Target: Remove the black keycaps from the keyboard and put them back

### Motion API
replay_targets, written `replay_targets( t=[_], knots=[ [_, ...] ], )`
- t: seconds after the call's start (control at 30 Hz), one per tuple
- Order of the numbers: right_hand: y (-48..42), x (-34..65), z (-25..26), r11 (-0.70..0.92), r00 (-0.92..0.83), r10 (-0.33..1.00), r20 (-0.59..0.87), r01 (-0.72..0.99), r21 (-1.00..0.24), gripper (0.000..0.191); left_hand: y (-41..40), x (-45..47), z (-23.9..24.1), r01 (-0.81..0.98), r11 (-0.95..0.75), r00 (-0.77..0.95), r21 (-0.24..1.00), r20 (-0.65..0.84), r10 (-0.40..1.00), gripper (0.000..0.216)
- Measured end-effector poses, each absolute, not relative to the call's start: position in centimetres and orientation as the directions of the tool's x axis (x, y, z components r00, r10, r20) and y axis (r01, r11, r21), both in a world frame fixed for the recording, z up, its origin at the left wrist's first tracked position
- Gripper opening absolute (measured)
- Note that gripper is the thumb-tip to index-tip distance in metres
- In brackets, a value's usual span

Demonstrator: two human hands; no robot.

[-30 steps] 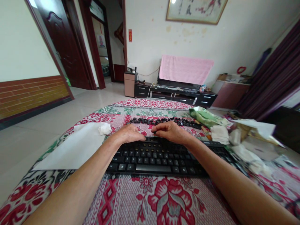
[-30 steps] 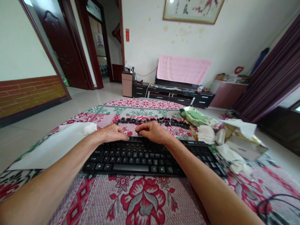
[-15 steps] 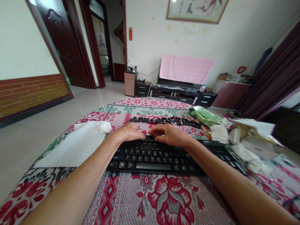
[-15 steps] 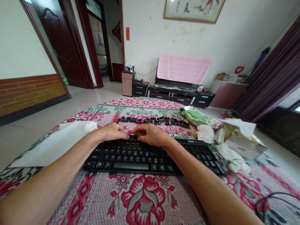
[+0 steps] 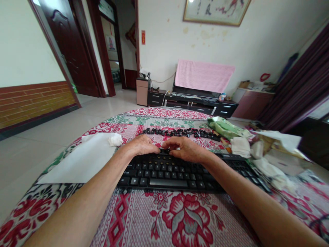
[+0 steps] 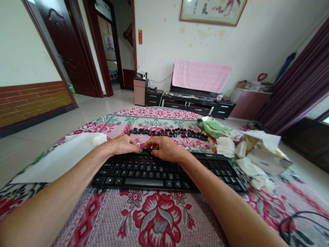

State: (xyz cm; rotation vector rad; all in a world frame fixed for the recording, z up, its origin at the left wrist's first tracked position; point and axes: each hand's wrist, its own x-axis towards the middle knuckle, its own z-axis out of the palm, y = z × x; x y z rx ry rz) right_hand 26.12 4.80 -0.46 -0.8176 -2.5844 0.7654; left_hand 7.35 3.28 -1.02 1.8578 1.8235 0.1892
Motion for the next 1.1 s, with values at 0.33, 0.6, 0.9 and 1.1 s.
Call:
replay_targets(
  t=[0.33, 0.6, 0.9, 1.1],
  knots=[
    [5.2, 26.3, -0.6, 0.771, -0.778, 0.589, 0.219, 0.459, -0.442, 0.019, 3.4, 7.2, -1.2, 0.889, 0.034, 0.089, 0.456, -0.246, 0.965, 0.034],
    [5.4, 26.0, -1.4, 0.681, -0.684, 0.693, 0.227, 0.518, -0.518, 0.019, 3.6, 7.0, -1.5, 0.881, 0.038, 0.086, 0.471, -0.239, 0.967, 0.036],
    [5.1, 26.1, -1.6, 0.636, -0.645, 0.714, 0.271, 0.436, -0.637, 0.024, 3.5, 7.4, -1.2, 0.804, -0.078, 0.146, 0.589, -0.069, 0.987, 0.037],
    [4.8, 25.7, -1.0, 0.780, -0.616, 0.623, 0.482, 0.444, -0.441, 0.014, 3.0, 8.7, -0.9, 0.713, -0.172, 0.233, 0.680, 0.002, 0.972, 0.029]
  ],
)
